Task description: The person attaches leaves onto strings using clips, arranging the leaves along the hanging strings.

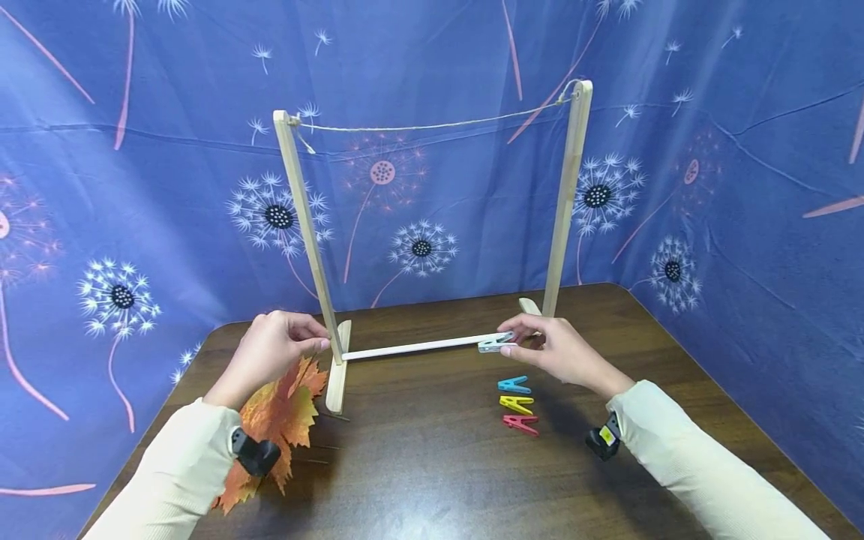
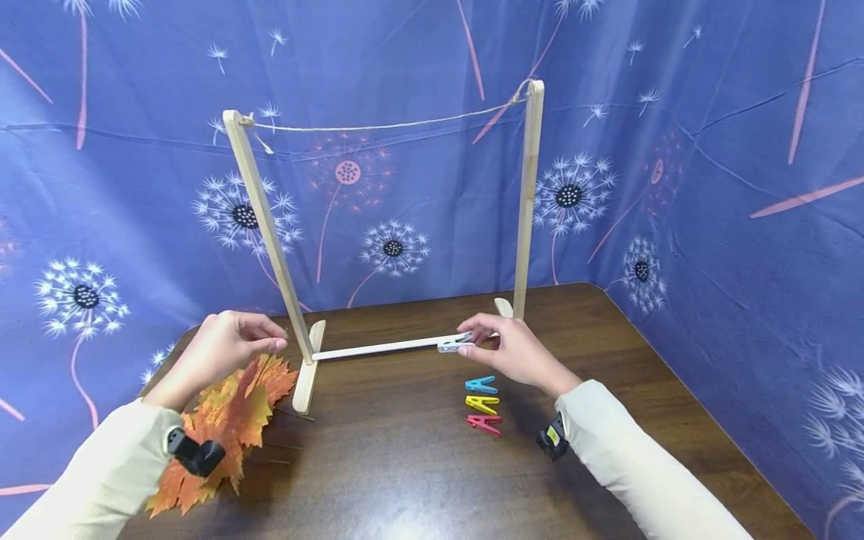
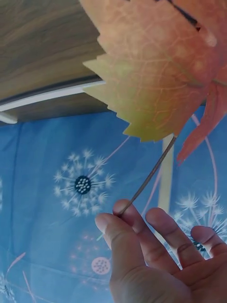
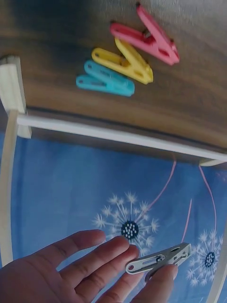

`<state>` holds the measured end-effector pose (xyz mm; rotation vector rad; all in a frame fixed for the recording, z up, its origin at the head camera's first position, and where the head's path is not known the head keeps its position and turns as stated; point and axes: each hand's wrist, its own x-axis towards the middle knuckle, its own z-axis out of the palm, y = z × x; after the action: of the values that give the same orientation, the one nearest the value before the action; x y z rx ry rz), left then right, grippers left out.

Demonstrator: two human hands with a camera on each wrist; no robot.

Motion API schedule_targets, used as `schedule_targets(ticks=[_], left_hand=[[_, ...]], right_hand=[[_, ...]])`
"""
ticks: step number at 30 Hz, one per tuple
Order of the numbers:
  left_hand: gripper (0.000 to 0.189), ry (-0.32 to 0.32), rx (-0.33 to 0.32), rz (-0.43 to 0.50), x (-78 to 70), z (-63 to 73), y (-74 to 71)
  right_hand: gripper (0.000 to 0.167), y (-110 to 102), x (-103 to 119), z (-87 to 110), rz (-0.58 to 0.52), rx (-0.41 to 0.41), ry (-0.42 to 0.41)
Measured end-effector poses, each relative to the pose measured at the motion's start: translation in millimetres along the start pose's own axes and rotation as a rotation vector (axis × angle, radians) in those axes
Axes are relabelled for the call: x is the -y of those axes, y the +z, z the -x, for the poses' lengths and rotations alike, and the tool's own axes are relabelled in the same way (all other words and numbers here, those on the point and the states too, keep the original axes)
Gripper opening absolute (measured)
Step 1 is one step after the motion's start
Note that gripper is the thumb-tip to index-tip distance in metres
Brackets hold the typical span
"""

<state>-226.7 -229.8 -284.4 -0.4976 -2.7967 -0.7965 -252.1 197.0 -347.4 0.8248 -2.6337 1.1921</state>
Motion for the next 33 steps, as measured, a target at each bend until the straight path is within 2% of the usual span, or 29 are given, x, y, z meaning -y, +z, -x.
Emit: schedule_targets(ticks=[4, 11, 18, 21, 26, 33], left_hand=[[0.004, -0.006, -0.053, 0.023, -8.6, -6.5, -0.7], [0.009, 0.002, -0.133, 0.059, -20.0, -16.7, -0.1], [0.013, -0.041, -0.188, 0.108, -30.2, -27.1, 1.6], [0.014, -0.072, -0.218, 0.134, -34.4, -32.3, 2.1], [0.015, -0.082, -0.276, 0.182, -41.3, -43.8, 3.9], [0.016, -0.087, -0.342, 0.202, -55.6, -56.5, 5.4]], right_hand=[[0.031, -6, 8, -9.1, 0.009, -0.029, -0.006], [0.027, -18, 24, -27.2, 0.043, -0.049, 0.002], [0.031, -30, 38, -44.8, 0.061, -0.079, 0.0], [0.037, -33, 42, -50.7, 0.056, -0.1, 0.018], [0.038, -33, 50, -60.1, 0.05, -0.152, 0.046], [0.033, -32, 65, -76.0, 0.044, -0.227, -0.005]])
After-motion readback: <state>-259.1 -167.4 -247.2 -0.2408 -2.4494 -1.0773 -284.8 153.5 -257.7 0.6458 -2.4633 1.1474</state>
